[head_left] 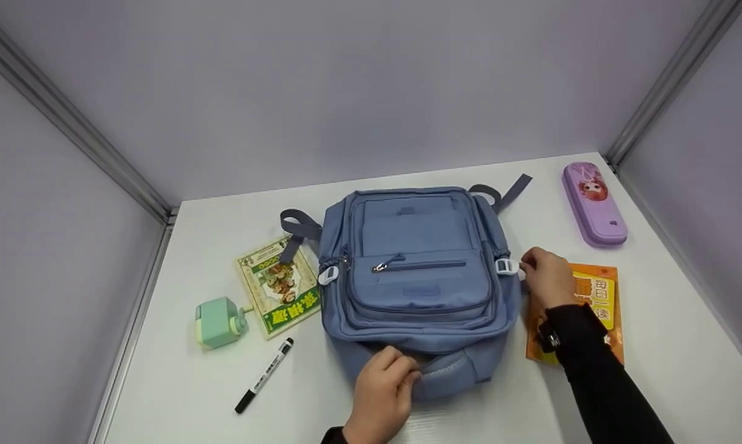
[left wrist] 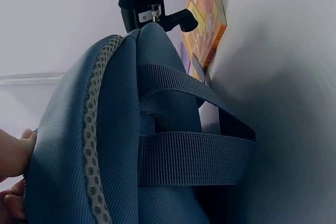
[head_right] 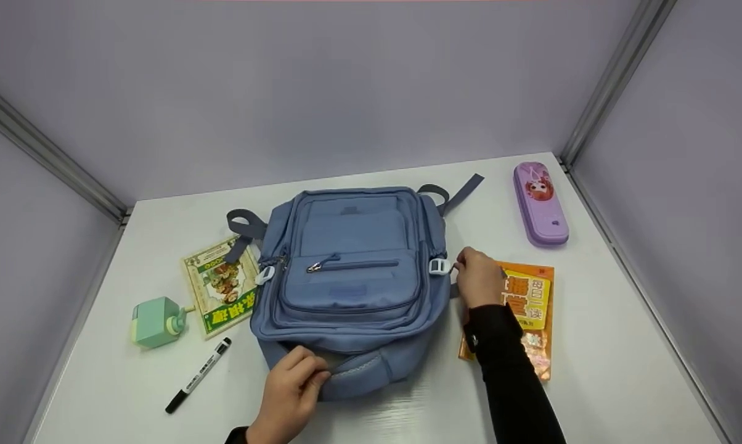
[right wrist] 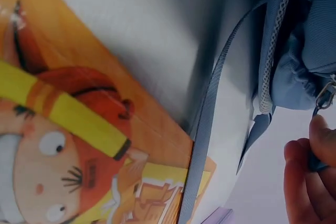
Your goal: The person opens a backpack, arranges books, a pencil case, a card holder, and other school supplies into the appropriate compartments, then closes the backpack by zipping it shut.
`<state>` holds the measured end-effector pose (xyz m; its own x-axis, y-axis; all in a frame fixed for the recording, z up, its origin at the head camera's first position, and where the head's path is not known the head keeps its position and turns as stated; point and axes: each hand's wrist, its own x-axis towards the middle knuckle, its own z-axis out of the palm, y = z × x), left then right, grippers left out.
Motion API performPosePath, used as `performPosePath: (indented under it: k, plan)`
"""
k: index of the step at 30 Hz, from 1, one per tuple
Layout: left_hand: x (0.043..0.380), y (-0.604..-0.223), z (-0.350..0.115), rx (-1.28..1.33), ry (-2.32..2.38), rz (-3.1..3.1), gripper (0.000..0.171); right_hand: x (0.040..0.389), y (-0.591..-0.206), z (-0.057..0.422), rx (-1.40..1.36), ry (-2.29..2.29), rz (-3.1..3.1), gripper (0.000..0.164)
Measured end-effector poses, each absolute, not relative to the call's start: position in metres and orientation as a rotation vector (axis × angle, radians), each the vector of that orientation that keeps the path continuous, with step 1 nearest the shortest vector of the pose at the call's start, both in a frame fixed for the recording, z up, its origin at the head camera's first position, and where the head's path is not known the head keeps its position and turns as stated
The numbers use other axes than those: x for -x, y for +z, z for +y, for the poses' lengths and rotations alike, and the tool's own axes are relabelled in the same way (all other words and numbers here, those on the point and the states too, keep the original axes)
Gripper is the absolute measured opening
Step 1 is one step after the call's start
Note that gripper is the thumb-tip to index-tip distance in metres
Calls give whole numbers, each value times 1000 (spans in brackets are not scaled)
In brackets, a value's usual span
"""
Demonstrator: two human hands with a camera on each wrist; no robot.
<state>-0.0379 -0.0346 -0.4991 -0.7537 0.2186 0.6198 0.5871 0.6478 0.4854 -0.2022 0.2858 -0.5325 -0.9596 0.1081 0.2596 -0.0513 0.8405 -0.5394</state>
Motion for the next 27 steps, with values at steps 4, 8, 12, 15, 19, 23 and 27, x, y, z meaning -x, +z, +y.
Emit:
performPosePath:
  k: [4,8,12,15,19,23,27]
  plan:
    - [40,-501,-34,600,-976,-2370,19,200,-530,286,19,796,-2799,9]
    - [40,-505,-34,557,-1000,-2410,16,189,-522,283,-66,802,-2839,17]
    - [38,-511,-36,540,-1010,-2443,15,164,-509,265,-198,860,-2799,26]
    - [36,-516,-38,540,-1026,-2460,14,136,-500,246,-449,896,-2801,30]
    - [34,-523,-38,542,-1018,-2474,14,104,-494,227,-872,818,-2817,35]
    - [33,-530,-38,550,-988,-2488,14,89,-497,216,-999,672,-2842,33]
    - [31,-538,-37,575,-954,-2502,14,86,-502,206,-894,595,-2869,12]
